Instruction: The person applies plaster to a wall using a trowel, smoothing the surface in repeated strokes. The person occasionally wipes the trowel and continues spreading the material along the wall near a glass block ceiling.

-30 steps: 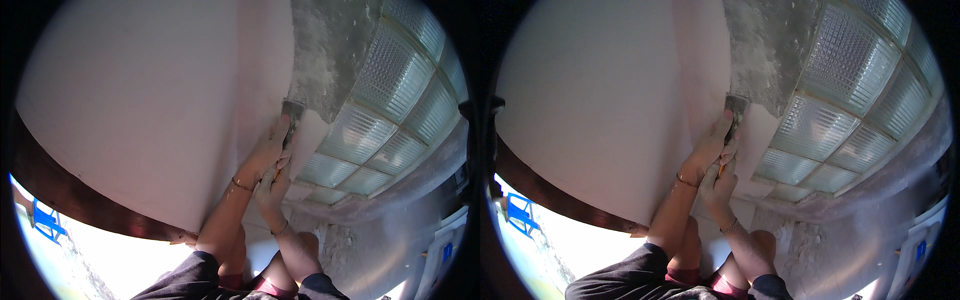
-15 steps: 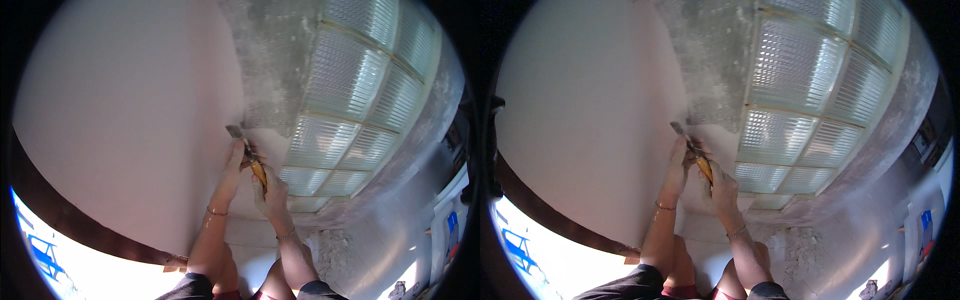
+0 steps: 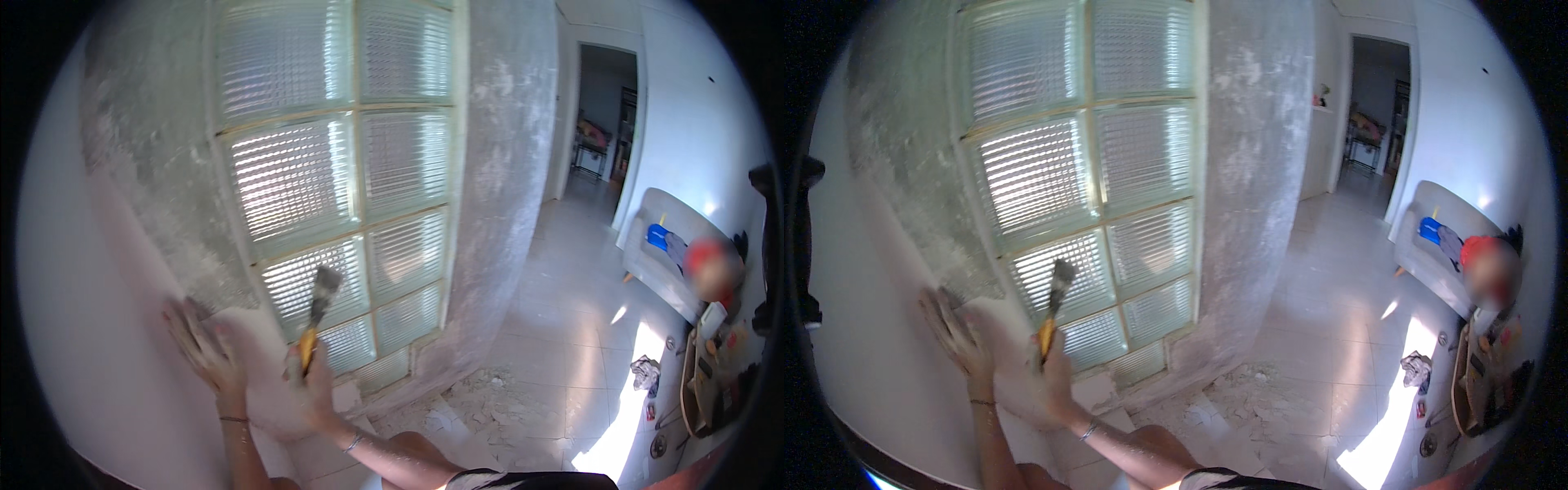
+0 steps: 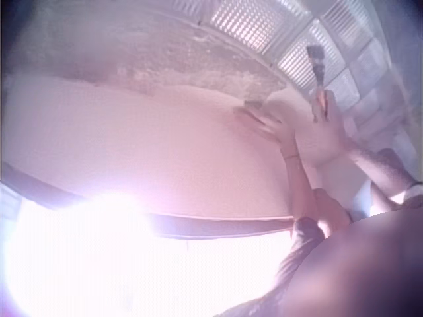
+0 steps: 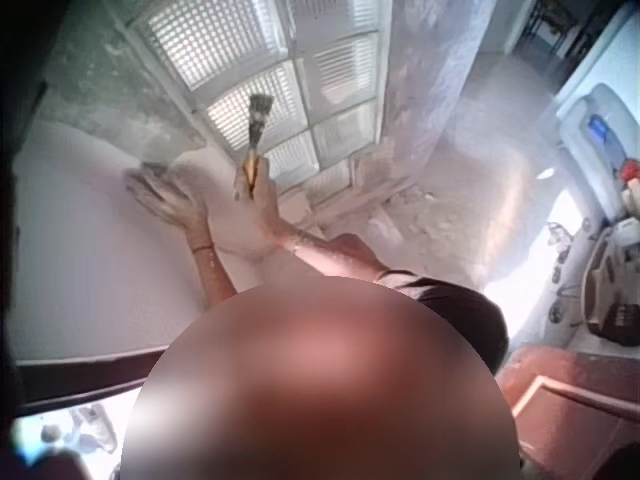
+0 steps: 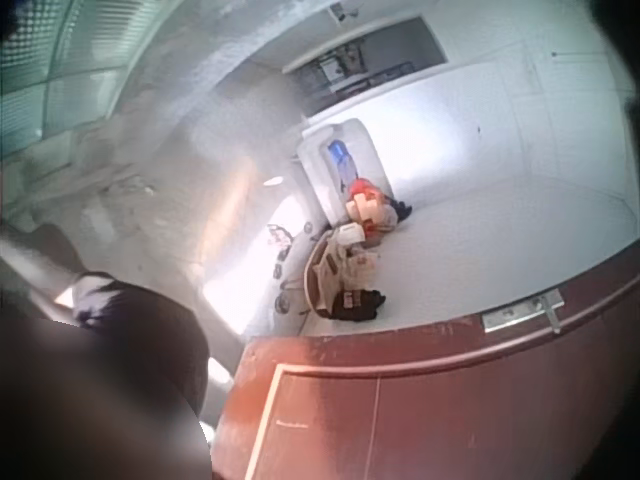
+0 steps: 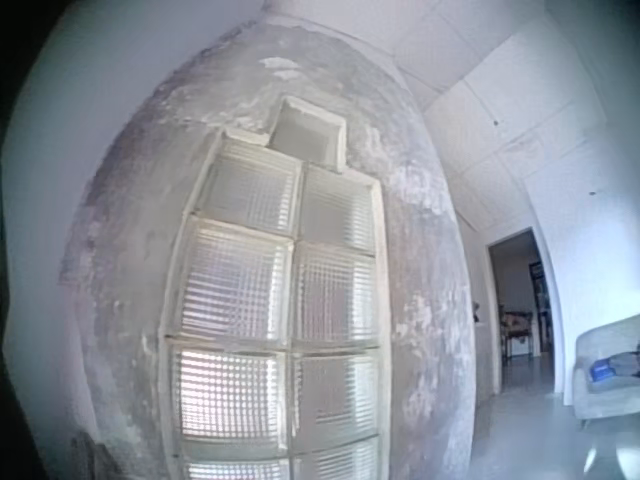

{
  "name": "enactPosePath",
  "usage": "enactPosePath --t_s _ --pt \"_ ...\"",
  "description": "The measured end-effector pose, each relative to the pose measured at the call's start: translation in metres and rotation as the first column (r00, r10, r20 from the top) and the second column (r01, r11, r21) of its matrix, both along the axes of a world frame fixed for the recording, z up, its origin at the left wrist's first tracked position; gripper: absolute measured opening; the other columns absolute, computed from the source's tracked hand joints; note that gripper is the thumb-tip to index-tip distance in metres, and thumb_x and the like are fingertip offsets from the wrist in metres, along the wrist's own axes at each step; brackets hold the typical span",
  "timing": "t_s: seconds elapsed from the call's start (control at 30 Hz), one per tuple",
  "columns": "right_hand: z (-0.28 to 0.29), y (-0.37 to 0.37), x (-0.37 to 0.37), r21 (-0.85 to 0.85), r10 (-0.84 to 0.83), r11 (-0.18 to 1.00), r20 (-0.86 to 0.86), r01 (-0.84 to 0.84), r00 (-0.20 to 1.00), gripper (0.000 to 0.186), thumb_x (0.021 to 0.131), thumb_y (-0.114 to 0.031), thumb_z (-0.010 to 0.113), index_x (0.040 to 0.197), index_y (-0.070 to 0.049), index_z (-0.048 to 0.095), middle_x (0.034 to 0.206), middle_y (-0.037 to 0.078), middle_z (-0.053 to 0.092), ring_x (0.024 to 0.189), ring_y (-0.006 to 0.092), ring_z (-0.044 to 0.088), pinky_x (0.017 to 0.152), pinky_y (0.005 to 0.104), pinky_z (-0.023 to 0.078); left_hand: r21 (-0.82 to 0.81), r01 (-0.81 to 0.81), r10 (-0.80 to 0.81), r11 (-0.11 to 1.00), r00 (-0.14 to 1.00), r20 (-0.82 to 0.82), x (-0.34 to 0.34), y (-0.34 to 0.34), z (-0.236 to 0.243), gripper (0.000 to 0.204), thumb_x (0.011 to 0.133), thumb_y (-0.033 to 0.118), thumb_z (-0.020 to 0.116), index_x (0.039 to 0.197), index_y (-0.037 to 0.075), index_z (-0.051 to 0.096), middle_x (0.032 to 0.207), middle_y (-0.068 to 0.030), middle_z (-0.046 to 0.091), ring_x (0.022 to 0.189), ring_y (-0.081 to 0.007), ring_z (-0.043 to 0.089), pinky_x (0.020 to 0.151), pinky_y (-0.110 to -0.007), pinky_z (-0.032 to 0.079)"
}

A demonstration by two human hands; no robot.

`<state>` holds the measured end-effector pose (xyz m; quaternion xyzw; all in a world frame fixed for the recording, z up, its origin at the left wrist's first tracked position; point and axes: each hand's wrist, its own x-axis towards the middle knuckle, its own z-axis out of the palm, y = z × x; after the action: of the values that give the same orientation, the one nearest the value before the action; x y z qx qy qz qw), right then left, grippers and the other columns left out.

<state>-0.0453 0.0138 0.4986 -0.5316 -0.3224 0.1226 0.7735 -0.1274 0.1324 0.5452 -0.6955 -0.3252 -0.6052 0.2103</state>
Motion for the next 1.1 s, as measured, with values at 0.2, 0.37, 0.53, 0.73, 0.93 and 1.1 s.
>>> enactPosePath --t_s 0.2,0.37,0.53,0.73,0.93,1.1 --pt "0.004 -0.006 -0.013 0.092 0.023 0.995 0.174 -0.040 0.984 0.031 0.102 -0.025 0.051 0.118 0.000 0.045 0.065 0.004 0.053 0.053 0.0105 0.054 0.050 0.0272 0.044 0.096 -0.184 0.180 0.978 0.982 0.054 0.015 0.033 0.065 0.058 0.106 0.037 0.024 0.154 0.006 0.022 0.160 -0.0167 0.018 0.147 -0.0366 0.019 0.118 -0.053 0.016" --pt "0.012 -0.017 -0.002 0.073 0.073 0.994 0.127 -0.083 0.989 0.031 0.103 -0.026 0.049 0.118 0.001 0.044 0.068 0.003 0.053 0.054 0.0094 0.053 0.051 0.0270 0.044 0.247 -0.259 0.237 0.934 0.965 0.115 0.026 0.035 0.060 0.058 0.106 0.037 0.022 0.154 0.005 0.019 0.161 -0.0142 0.019 0.147 -0.0342 0.019 0.118 -0.054 0.014" --pt "0.013 -0.018 0.005 0.033 0.174 0.985 -0.048 -0.172 0.984 0.033 0.102 -0.026 0.049 0.121 0.000 0.044 0.070 0.007 0.054 0.057 0.0136 0.055 0.054 0.0321 0.044 0.190 -0.233 0.259 0.954 0.958 -0.123 0.009 0.032 0.051 0.057 0.106 0.035 0.024 0.154 0.004 0.021 0.160 -0.0142 0.021 0.147 -0.0344 0.020 0.119 -0.054 0.014" --pt "0.006 -0.001 0.005 0.048 0.128 0.991 -0.037 -0.126 0.991 0.029 0.103 -0.025 0.049 0.115 0.000 0.043 0.071 0.001 0.051 0.054 0.0063 0.049 0.048 0.0236 0.041 0.122 -0.286 0.296 0.950 0.953 -0.069 -0.004 0.030 0.058 0.055 0.103 0.027 0.030 0.153 0.004 0.024 0.159 -0.0150 0.024 0.147 -0.0345 0.022 0.119 -0.054 0.014" --pt "-0.001 0.015 -0.002 0.140 0.138 0.982 -0.089 -0.124 0.986 0.026 0.103 -0.023 0.049 0.113 0.000 0.042 0.075 0.002 0.052 0.053 0.0057 0.047 0.047 0.0222 0.041 0.206 -0.170 0.189 0.964 0.979 -0.074 0.018 0.029 0.045 0.054 0.102 0.023 0.030 0.153 0.008 0.026 0.159 -0.0147 0.025 0.147 -0.0338 0.021 0.119 -0.055 0.015" --pt "-0.007 0.027 -0.010 0.207 0.132 0.973 -0.113 -0.106 0.985 0.024 0.104 -0.021 0.047 0.113 0.000 0.041 0.076 0.003 0.052 0.053 0.0050 0.046 0.046 0.0209 0.040 0.064 -0.183 0.177 0.981 0.980 0.092 0.025 0.031 0.042 0.059 0.098 0.027 0.036 0.153 0.008 0.027 0.159 -0.0143 0.026 0.147 -0.0337 0.022 0.119 -0.057 0.013"
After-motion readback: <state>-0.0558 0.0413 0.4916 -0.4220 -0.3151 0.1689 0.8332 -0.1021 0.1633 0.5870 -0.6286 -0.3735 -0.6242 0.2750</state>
